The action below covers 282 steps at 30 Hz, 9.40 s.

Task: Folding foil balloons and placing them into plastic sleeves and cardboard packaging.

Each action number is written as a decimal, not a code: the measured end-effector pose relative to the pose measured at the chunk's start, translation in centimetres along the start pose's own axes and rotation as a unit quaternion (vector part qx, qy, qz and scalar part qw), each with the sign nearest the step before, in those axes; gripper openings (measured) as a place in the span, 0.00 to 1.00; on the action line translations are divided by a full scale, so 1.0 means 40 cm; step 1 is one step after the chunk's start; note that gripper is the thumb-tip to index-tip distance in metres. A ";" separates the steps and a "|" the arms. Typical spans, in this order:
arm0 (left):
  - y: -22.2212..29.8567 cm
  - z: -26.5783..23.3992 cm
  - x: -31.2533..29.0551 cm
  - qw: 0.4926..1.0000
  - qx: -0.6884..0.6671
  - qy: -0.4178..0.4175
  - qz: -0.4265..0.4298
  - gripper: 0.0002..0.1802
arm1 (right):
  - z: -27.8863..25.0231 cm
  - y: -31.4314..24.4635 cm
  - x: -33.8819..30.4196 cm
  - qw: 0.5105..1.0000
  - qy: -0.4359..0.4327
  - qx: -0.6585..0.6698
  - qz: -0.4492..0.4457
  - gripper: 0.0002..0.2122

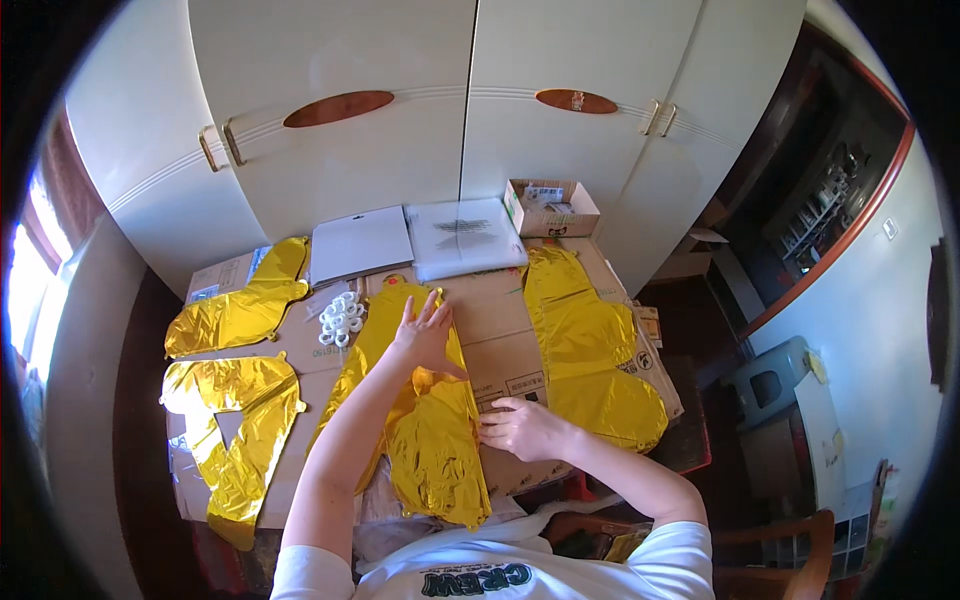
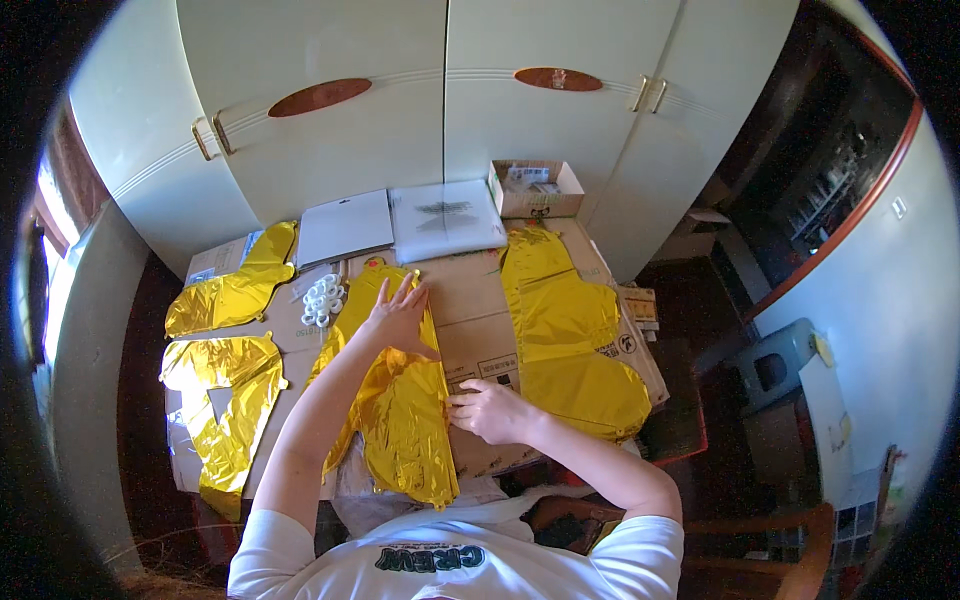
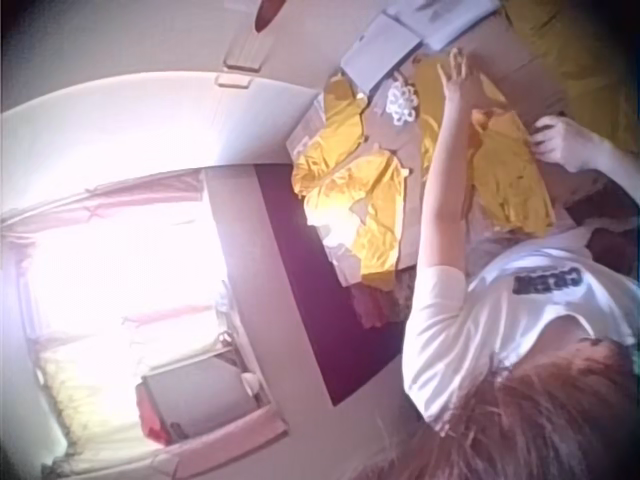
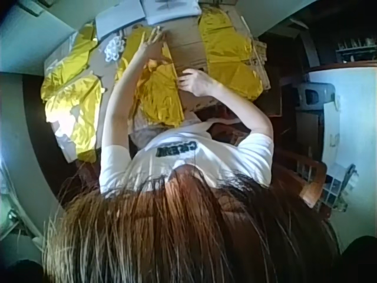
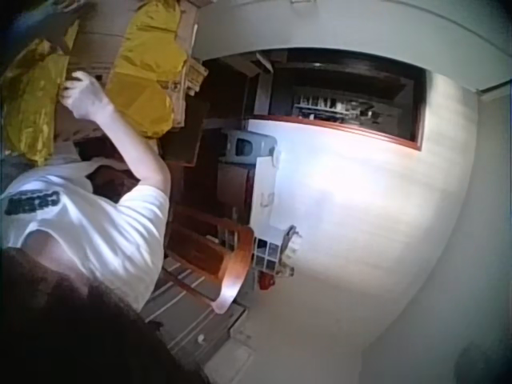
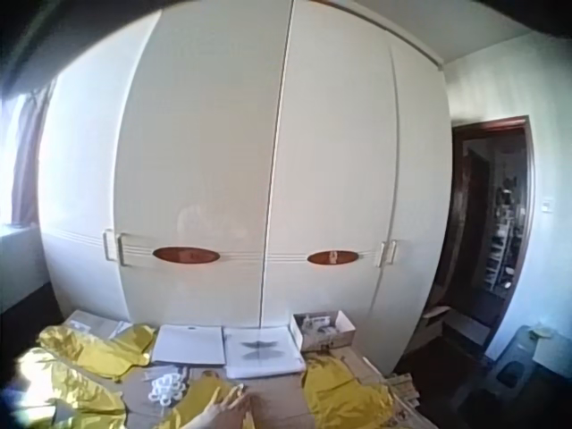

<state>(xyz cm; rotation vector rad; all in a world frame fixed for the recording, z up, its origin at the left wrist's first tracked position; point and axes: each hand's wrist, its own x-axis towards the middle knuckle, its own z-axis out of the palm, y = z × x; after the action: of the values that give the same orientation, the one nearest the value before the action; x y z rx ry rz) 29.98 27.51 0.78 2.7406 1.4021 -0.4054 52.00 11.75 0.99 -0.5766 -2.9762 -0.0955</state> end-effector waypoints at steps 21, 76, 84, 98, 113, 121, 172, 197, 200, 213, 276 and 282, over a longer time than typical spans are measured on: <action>-0.029 0.047 -0.004 0.977 -0.123 0.171 -0.027 0.56 | 0.069 0.020 0.012 0.922 0.214 0.242 0.213 0.08; 0.052 0.079 -0.086 0.947 -0.088 0.295 0.089 0.21 | 0.067 0.032 0.048 0.958 0.085 0.090 0.260 0.20; 0.011 0.074 -0.033 0.942 -0.074 0.314 0.094 0.22 | 0.070 0.031 0.044 0.954 0.077 0.101 0.270 0.21; -0.006 0.044 0.006 0.949 -0.107 0.293 -0.044 0.25 | 0.065 0.033 0.043 0.958 0.067 0.083 0.268 0.21; 0.042 0.055 -0.043 0.953 -0.093 0.280 0.063 0.20 | 0.063 0.034 0.045 0.954 0.075 0.101 0.272 0.20; 0.008 0.055 -0.003 0.959 -0.072 0.271 0.048 0.21 | 0.058 0.034 0.043 0.953 0.069 0.108 0.274 0.20; -0.097 0.174 -0.395 0.963 -0.178 0.187 -0.082 0.38 | 0.143 0.123 0.155 0.918 0.155 0.113 0.348 0.25; -0.035 0.158 -0.392 0.964 -0.179 0.191 -0.047 0.35 | 0.164 0.146 0.167 0.926 0.173 0.089 0.323 0.21; -0.032 0.167 -0.400 0.964 -0.179 0.192 -0.041 0.35 | 0.160 0.138 0.169 0.927 0.174 0.094 0.319 0.21; -0.046 0.164 -0.386 0.963 -0.164 0.211 -0.033 0.33 | 0.157 0.152 0.178 0.914 0.196 0.127 0.330 0.21; -0.017 0.095 -0.464 0.892 -0.350 0.267 -0.106 0.21 | 0.081 0.130 0.183 0.879 0.134 0.247 0.384 0.25; 0.114 0.110 -0.580 0.945 -0.244 0.219 -0.008 0.24 | 0.082 0.055 0.116 0.930 0.133 0.157 0.305 0.23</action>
<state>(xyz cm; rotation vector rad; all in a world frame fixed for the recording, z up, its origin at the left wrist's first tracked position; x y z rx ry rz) 19.72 5.77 1.87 2.4783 1.3624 0.5210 48.24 15.78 -1.63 -1.2792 -2.3530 0.3214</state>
